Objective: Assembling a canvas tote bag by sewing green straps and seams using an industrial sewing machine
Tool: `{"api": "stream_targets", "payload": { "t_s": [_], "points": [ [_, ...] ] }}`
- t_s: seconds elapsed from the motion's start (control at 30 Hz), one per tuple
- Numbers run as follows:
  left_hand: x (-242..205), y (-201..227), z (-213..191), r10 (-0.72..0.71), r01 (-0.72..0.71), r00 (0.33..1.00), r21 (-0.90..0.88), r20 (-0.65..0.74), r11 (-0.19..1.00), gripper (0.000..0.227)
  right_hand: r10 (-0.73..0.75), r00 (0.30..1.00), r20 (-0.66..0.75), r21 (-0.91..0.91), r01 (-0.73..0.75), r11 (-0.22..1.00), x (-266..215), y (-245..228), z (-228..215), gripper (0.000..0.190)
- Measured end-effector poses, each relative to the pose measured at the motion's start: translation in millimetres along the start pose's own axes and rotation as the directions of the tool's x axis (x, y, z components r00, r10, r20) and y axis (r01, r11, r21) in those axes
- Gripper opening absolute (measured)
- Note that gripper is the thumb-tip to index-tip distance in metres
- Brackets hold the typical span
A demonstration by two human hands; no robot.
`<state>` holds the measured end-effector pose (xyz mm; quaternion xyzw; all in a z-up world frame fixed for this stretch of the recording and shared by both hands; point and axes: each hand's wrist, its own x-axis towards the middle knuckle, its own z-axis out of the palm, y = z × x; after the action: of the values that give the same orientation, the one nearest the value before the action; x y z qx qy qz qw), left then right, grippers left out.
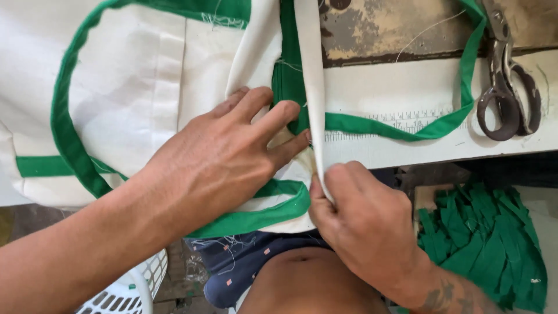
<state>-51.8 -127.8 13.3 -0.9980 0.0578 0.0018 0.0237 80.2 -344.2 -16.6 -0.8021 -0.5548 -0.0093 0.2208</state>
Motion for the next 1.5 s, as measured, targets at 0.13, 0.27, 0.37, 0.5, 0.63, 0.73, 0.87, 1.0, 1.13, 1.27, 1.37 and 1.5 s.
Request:
{"api": "stream_targets", "payload": {
  "t_s": [0.13,0.27,0.37,0.5,0.63,0.73,0.87,1.0,1.13,1.27,1.37,1.5],
  "points": [
    [-4,-1,-4,0.015,-0.023,0.992,-0.058,-0.123,0.998,0.044,-0.192,0.95,0.246,-0.19,0.242,0.951,12,0,-10,0.02],
    [0,-1,-8,-0.047,0.043,0.966,-0.02,-0.256,0.999,0.034,-0.208,0.931,0.3,-0.195,0.273,0.942,16,5,-10,0.024],
    [2,-2,-4,-0.02,0.017,0.984,-0.017,-0.178,1.0,0.036,-0.231,0.923,0.307,-0.219,0.305,0.927,23,3,-12,0.024],
    [4,-2,-12,-0.004,0.012,0.998,0.131,-0.061,0.991,0.054,-0.218,0.88,0.422,-0.232,0.337,0.913,40,8,-14,0.015],
    [29,-20,-51,-0.123,0.14,0.933,-0.025,0.339,0.99,0.061,-0.128,0.67,0.731,-0.157,0.348,0.924,66,9,-16,0.031],
    [42,-41,-64,-0.276,0.316,0.859,-0.022,0.432,0.949,0.021,-0.12,0.618,0.777,-0.131,0.346,0.929,73,11,-15,0.034],
    [45,-43,-35,-0.319,0.324,0.946,0.245,-0.063,0.914,0.005,-0.126,0.619,0.775,-0.113,0.332,0.937,72,12,-13,0.037],
    [40,-43,-2,0.068,0.047,0.956,0.378,-0.285,0.925,0.012,-0.198,0.687,0.699,-0.126,0.391,0.912,56,10,-8,0.032],
    [27,-43,26,0.064,-0.069,0.973,-0.016,-0.223,0.997,0.059,-0.227,0.844,0.486,-0.312,0.41,0.857,29,0,-6,0.015],
    [25,-41,27,0.053,-0.051,0.97,0.016,-0.237,0.999,0.058,-0.262,0.895,0.362,-0.416,0.406,0.814,22,-15,-14,0.009],
    [24,-41,28,0.044,-0.053,0.965,-0.03,-0.258,0.998,0.056,-0.353,0.825,0.441,-0.268,0.497,0.825,34,22,-43,0.031],
    [24,-40,27,0.053,-0.056,0.963,-0.004,-0.263,0.998,0.057,-0.322,0.943,0.077,-0.055,0.327,0.943,102,65,-25,0.031]
  ]
}}
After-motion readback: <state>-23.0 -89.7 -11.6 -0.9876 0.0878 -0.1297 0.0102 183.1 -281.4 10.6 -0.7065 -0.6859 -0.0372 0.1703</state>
